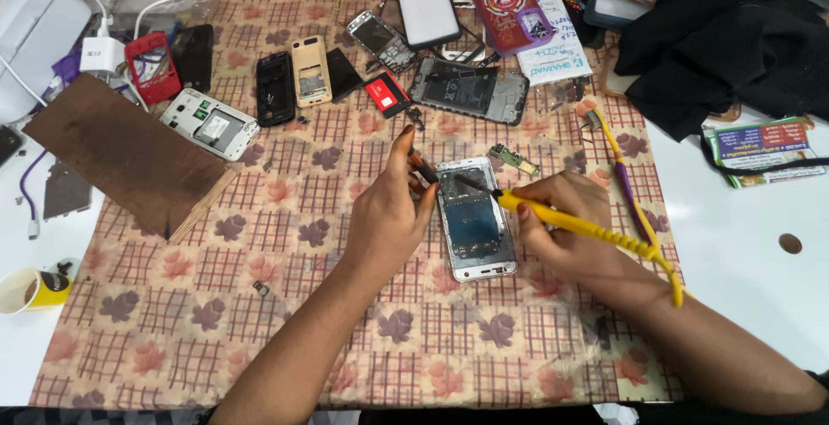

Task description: The person uses a soldering iron and tweezers to work on the internal components of a disassembled white smartphone. The person repeatedly applies the soldering iron to the phone's motherboard while holding the device steady with the other hand.

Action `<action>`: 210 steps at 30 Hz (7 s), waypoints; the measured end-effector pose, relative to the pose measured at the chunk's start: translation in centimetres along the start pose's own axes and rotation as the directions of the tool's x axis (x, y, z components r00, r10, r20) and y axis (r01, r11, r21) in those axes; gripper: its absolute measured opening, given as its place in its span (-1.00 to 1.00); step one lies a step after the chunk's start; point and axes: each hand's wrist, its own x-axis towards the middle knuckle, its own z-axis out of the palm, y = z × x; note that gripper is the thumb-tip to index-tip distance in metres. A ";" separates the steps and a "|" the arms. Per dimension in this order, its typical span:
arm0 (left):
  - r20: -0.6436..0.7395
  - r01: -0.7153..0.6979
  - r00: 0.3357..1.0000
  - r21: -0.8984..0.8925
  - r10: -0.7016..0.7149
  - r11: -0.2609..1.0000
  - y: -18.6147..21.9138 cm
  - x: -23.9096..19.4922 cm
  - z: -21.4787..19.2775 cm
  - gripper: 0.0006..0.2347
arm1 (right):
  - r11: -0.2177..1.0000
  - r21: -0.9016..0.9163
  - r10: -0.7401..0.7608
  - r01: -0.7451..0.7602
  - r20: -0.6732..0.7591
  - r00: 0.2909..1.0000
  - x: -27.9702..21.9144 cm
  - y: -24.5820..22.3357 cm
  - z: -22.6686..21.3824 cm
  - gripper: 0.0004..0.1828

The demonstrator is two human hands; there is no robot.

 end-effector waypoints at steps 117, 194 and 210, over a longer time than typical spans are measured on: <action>0.093 0.067 0.993 -0.007 -0.066 0.998 0.7 0.1 -0.6 -0.38 | 0.965 -0.156 0.249 -0.211 0.289 0.925 3.8 -6.6 -3.1 -0.77; 0.035 0.097 0.995 -0.093 -0.095 0.991 -0.2 -0.2 0.0 -0.33 | 0.896 0.096 0.444 -0.433 -0.162 0.881 1.3 -2.5 -1.7 -0.86; 0.073 0.134 0.989 -0.075 -0.129 0.988 0.0 -0.2 0.0 -0.34 | 0.899 0.088 0.435 -0.429 -0.063 0.898 1.3 -3.3 -1.5 -0.81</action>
